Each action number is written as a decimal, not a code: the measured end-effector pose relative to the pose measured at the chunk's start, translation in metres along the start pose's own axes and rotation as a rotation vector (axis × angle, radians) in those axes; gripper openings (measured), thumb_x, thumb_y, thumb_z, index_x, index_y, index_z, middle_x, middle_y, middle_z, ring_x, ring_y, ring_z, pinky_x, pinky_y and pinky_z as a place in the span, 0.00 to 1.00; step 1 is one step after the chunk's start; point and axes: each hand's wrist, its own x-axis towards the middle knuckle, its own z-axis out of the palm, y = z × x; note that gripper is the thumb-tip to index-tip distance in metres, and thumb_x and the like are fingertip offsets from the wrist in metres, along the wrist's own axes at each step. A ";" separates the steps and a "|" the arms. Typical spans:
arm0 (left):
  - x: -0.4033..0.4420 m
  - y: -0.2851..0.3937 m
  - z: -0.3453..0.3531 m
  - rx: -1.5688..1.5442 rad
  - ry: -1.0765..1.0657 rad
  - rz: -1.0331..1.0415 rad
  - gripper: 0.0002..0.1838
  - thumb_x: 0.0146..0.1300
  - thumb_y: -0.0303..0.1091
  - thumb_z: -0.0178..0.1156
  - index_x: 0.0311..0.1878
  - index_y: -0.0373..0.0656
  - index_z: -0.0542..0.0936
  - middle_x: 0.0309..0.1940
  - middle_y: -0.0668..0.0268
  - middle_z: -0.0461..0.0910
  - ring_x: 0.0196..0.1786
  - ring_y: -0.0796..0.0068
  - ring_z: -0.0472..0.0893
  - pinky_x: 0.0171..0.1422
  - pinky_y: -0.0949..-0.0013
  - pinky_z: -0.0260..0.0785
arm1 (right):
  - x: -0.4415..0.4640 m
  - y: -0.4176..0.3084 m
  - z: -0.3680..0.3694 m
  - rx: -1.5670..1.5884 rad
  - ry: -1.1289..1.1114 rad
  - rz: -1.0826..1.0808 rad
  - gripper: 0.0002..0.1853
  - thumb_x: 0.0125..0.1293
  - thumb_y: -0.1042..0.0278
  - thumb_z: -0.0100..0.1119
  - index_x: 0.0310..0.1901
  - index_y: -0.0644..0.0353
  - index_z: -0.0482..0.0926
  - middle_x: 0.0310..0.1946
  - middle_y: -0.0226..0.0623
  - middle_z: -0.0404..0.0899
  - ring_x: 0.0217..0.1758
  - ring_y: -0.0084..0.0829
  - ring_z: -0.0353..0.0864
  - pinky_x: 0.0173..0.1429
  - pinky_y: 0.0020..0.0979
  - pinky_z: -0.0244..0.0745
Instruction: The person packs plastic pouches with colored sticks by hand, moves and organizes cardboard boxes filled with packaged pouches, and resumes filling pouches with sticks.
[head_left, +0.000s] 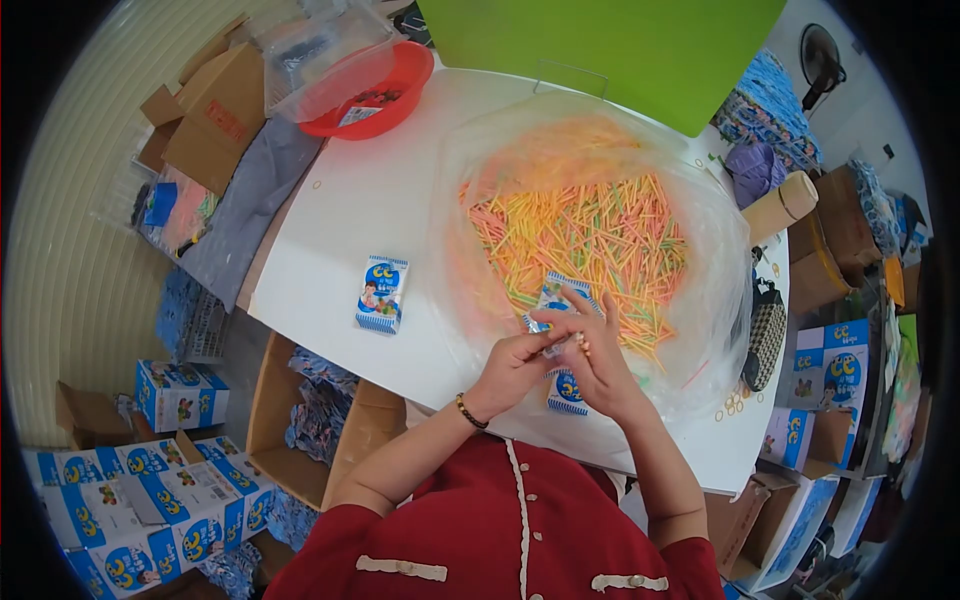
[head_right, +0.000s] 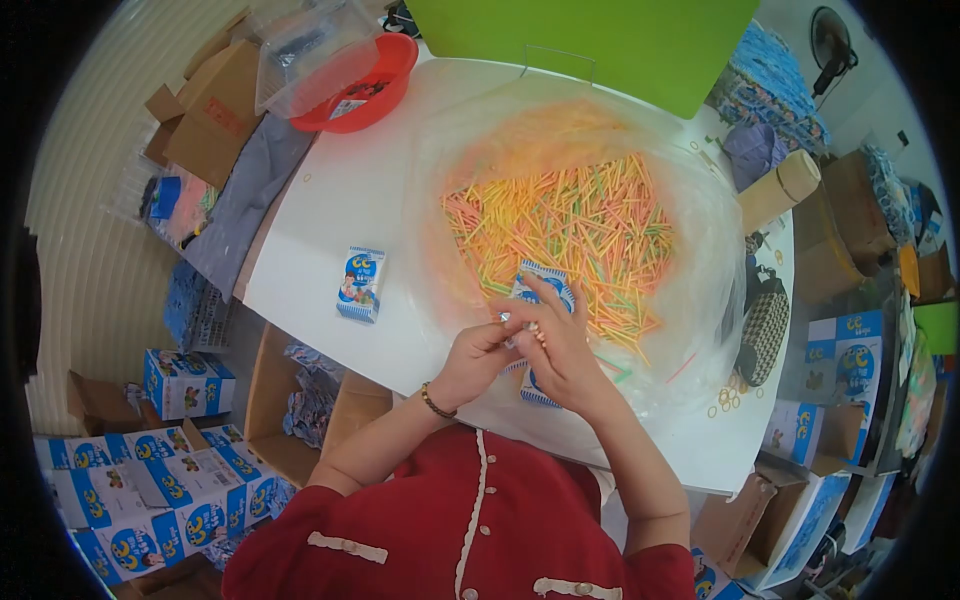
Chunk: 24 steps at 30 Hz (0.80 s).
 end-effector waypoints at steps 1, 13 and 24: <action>0.000 0.001 -0.001 -0.002 -0.033 -0.022 0.16 0.69 0.22 0.55 0.59 0.35 0.77 0.51 0.64 0.81 0.52 0.80 0.79 0.56 0.74 0.73 | 0.001 -0.007 -0.007 -0.101 -0.047 -0.005 0.15 0.72 0.58 0.49 0.55 0.56 0.69 0.60 0.43 0.75 0.76 0.47 0.56 0.78 0.51 0.32; -0.001 0.039 -0.010 0.172 -0.136 0.174 0.23 0.62 0.20 0.62 0.61 0.36 0.75 0.55 0.62 0.78 0.57 0.73 0.78 0.64 0.68 0.70 | -0.008 -0.008 -0.017 -0.082 0.236 -0.080 0.12 0.54 0.78 0.68 0.39 0.58 0.78 0.40 0.38 0.81 0.45 0.42 0.80 0.48 0.37 0.73; -0.067 0.037 -0.085 0.497 0.471 -0.013 0.11 0.65 0.23 0.61 0.49 0.35 0.80 0.39 0.63 0.81 0.40 0.79 0.81 0.47 0.75 0.74 | -0.013 -0.023 0.034 0.134 0.076 -0.013 0.10 0.60 0.80 0.63 0.42 0.63 0.75 0.48 0.44 0.80 0.51 0.39 0.80 0.50 0.34 0.76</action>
